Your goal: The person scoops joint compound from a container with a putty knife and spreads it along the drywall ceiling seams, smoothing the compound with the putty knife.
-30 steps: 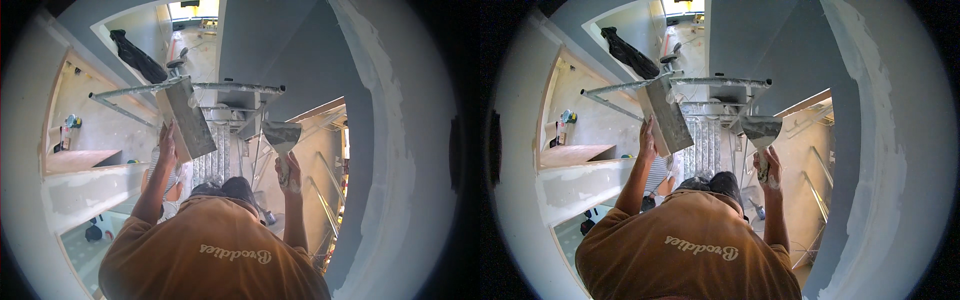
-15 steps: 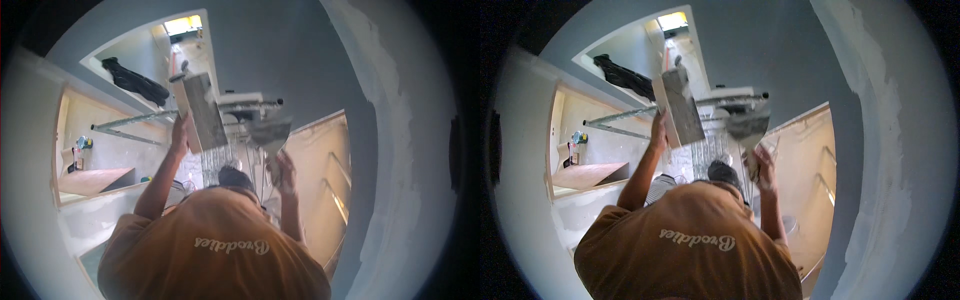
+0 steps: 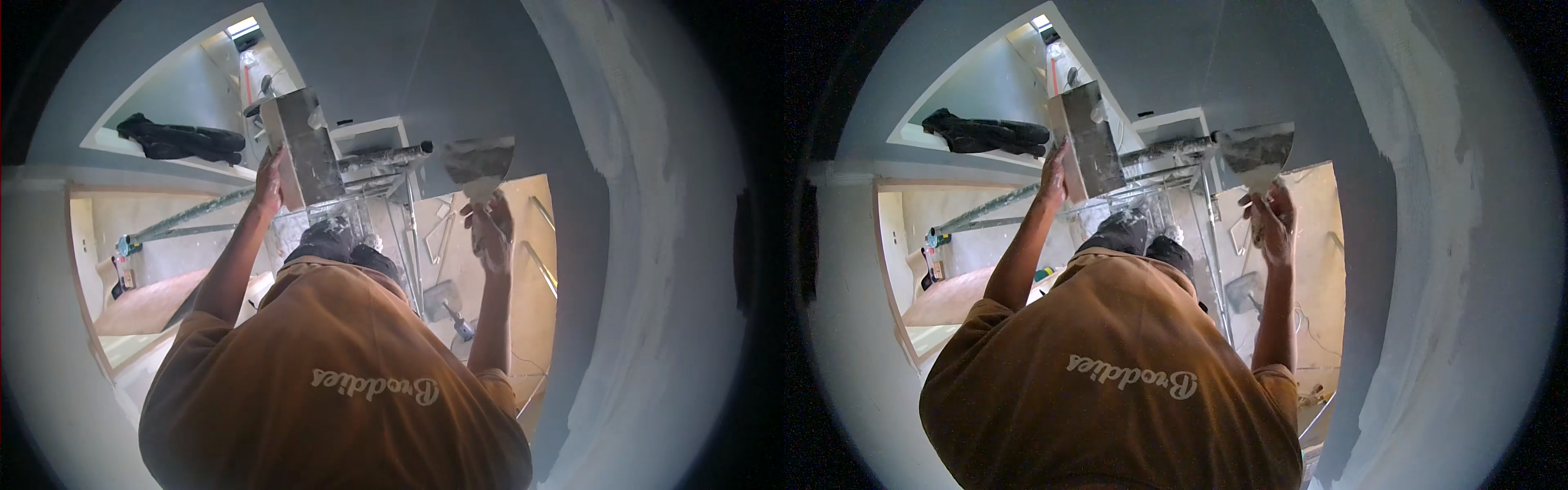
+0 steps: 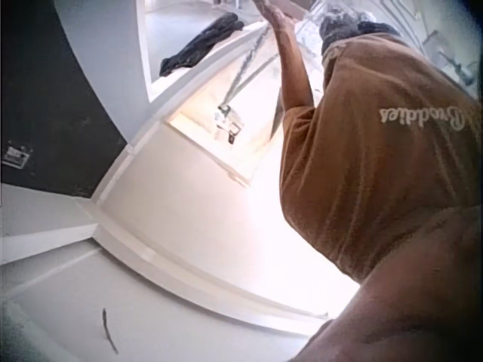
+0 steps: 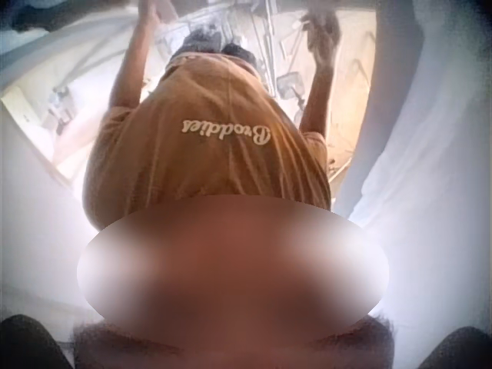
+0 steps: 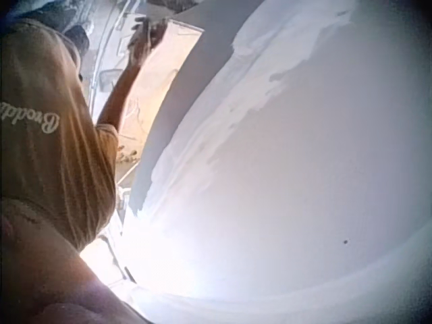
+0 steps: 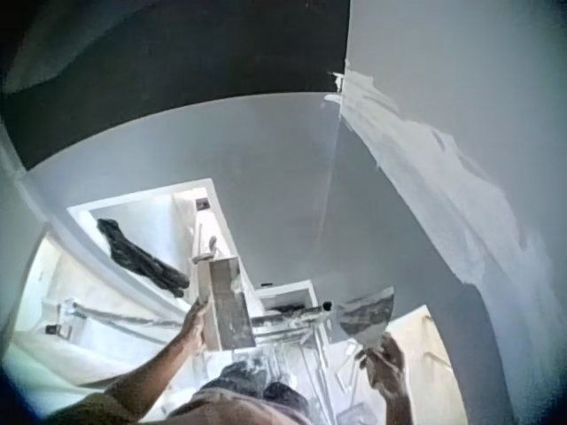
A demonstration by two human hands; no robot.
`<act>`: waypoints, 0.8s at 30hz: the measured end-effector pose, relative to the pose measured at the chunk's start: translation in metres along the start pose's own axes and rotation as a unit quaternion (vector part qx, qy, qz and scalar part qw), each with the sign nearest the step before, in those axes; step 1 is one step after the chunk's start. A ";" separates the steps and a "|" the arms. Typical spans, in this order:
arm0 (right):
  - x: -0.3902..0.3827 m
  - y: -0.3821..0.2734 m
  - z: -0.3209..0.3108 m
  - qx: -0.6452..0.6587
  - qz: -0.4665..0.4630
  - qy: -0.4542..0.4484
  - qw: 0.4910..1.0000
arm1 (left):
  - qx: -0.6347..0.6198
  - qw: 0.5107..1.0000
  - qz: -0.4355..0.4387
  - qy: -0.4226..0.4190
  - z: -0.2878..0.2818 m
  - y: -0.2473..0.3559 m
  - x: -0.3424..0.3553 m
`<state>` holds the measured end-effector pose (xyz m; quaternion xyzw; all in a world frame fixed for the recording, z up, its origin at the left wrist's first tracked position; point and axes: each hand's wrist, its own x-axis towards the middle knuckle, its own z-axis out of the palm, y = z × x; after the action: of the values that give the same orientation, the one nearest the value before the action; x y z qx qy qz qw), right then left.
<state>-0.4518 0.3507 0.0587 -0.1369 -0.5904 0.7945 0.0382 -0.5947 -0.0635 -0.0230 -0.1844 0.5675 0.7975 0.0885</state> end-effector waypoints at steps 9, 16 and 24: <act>0.020 0.006 0.088 0.147 0.105 -0.042 0.983 | 0.003 0.998 -0.007 -0.067 0.080 0.031 0.049; 0.069 -0.024 0.115 0.151 0.080 -0.024 0.985 | 0.005 0.985 0.027 -0.168 0.114 0.062 0.062; 0.115 -0.051 0.109 0.181 0.055 -0.044 0.981 | 0.055 0.981 0.096 -0.158 0.132 0.092 0.095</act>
<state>-0.5958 0.2903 0.1162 -0.1246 -0.4291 0.8946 -0.0075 -0.7392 0.0230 0.0578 0.0046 0.6048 0.7888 0.1097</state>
